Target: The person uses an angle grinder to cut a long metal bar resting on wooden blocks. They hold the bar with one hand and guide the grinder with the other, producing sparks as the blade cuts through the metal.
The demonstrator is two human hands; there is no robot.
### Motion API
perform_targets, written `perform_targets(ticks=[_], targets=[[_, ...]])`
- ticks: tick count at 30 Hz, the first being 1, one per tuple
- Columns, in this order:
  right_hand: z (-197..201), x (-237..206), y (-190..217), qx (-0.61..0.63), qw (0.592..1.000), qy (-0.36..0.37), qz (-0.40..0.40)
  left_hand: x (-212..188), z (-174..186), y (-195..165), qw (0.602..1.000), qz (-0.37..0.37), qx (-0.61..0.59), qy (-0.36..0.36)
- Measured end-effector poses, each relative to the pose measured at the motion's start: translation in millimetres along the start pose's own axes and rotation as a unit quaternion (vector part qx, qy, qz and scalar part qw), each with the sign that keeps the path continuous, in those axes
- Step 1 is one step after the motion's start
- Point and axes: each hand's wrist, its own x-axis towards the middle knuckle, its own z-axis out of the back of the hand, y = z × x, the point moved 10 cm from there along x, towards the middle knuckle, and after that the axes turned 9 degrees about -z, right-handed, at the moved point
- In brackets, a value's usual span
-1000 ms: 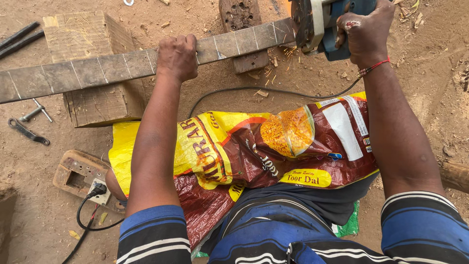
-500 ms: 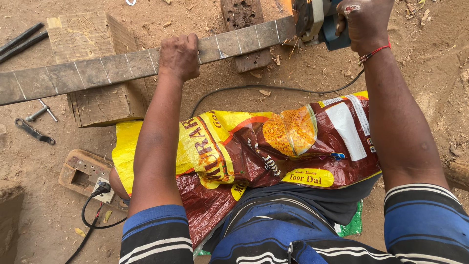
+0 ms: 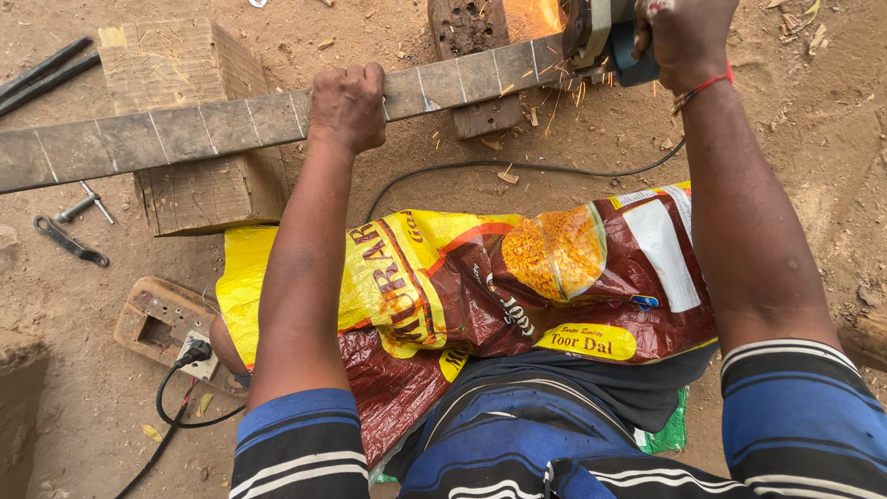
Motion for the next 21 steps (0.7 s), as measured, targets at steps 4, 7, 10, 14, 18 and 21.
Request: perform_targets(ticks=[4, 7, 10, 14, 18, 21], targets=[[4.7, 0.9, -2.2, -0.02, 1.0, -0.014, -0.001, -0.4, 0.7, -0.8, 1.0, -0.002, 0.003, -0.008], [10.3, -3.3, 0.4, 0.002, 0.999, -0.04, 0.004, 0.9, -3.5, 0.5, 1.0, 0.002, 0.003, -0.005], [13.4, -21.5, 8.2, 0.018, 0.999, -0.045, -0.014, 0.0, -10.8, 0.4, 1.0, -0.001, 0.005, 0.007], [23.6, -52.7, 34.1, -0.025, 0.995, -0.092, 0.002, 0.7, -16.8, 0.9, 1.0, -0.004, -0.02, 0.013], [12.6, -78.9, 52.8, -0.034, 0.997, -0.057, 0.043, 0.9, -16.7, 1.2, 1.0, 0.0, -0.011, 0.022], [16.1, -91.6, 55.0, -0.07, 0.994, -0.077, 0.037, 1.0, -14.0, 1.3, 1.0, 0.001, -0.015, 0.024]])
